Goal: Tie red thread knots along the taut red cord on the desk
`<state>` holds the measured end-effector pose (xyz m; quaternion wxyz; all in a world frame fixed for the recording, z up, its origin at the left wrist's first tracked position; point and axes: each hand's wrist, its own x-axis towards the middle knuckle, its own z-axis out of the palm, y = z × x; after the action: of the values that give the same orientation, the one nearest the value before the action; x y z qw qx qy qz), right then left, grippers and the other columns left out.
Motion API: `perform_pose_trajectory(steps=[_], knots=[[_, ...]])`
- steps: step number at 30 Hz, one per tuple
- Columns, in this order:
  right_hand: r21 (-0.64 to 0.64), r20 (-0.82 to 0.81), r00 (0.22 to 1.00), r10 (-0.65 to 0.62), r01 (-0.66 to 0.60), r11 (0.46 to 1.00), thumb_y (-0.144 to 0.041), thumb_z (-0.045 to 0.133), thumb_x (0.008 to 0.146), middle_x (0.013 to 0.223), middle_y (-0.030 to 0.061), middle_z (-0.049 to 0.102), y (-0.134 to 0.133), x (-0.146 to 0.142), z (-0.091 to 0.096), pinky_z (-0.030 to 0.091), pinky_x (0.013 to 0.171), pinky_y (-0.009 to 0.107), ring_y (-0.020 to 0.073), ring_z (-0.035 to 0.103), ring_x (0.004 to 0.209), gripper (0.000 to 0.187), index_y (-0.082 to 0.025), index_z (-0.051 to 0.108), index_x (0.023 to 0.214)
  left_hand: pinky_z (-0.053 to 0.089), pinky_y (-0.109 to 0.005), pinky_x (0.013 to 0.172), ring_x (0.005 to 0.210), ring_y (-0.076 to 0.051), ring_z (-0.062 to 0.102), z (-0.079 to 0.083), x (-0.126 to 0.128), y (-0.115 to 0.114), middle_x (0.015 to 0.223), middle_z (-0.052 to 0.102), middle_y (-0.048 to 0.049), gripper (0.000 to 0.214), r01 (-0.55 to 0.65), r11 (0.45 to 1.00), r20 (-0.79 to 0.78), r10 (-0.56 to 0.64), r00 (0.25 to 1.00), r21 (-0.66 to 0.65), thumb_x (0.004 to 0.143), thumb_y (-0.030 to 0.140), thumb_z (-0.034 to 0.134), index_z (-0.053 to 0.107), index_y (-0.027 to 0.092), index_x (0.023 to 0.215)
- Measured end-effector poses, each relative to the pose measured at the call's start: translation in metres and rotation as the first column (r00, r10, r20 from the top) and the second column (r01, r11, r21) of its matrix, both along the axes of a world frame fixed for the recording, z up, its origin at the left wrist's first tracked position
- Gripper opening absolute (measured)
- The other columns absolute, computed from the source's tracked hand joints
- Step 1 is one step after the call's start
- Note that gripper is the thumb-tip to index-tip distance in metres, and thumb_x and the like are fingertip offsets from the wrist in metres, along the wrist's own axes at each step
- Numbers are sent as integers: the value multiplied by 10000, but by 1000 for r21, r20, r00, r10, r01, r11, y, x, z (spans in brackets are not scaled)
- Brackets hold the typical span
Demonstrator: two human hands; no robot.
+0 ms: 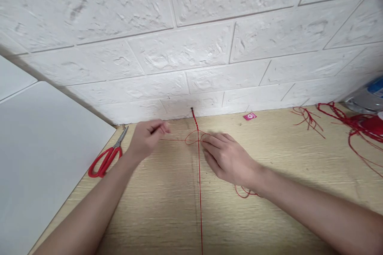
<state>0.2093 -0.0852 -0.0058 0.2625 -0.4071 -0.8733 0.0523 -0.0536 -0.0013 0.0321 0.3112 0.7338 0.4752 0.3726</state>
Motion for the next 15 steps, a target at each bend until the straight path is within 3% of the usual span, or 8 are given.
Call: perform_pose_trajectory(steps=[3,5,6,8,11,15], knots=[[2,-21,1000,-4,4,1000,-128,510,929,1110,117,672,0,0,0,463,965,444,273,572,1110,209,-155,657,1075,303,-290,575,544,-156,478,-3,1,-5,544,552,-9,156,203,964,-481,-97,871,173,767,333,661,683,222,658],[-2,-31,1000,-5,5,1000,-123,515,924,1109,115,673,0,0,0,457,981,448,277,561,1124,216,-153,655,1087,294,-292,586,558,-156,472,-4,2,-6,545,541,-8,194,260,944,-577,-99,811,204,756,305,652,616,213,589],[-4,-33,999,-4,4,1000,-123,517,923,1109,115,674,0,0,1,456,985,452,281,556,1129,221,-153,655,1093,278,-291,577,545,-147,444,-5,2,-6,534,514,-2,245,246,946,-571,-87,816,208,760,301,646,564,203,551],[-6,-36,999,-1,1,1000,-128,519,923,1111,118,673,0,0,0,458,983,459,287,550,1130,228,-155,654,1105,240,-286,552,511,-124,359,-6,2,-4,501,418,19,352,147,973,-455,-51,889,177,790,316,631,457,191,510],[-15,-23,1000,-1,1,1000,-129,530,917,1130,125,666,1,0,-1,460,971,461,289,549,1125,237,-154,651,1118,222,-281,545,520,-109,288,-9,4,0,516,304,39,431,-17,999,-106,21,994,37,840,358,617,376,189,526],[-23,7,1000,-6,6,1000,-129,523,919,1155,128,653,1,0,-2,455,960,447,282,551,1116,246,-149,652,1128,285,-279,615,611,-116,359,-16,9,4,590,374,32,381,-25,998,208,36,977,-55,867,351,618,428,181,585]])
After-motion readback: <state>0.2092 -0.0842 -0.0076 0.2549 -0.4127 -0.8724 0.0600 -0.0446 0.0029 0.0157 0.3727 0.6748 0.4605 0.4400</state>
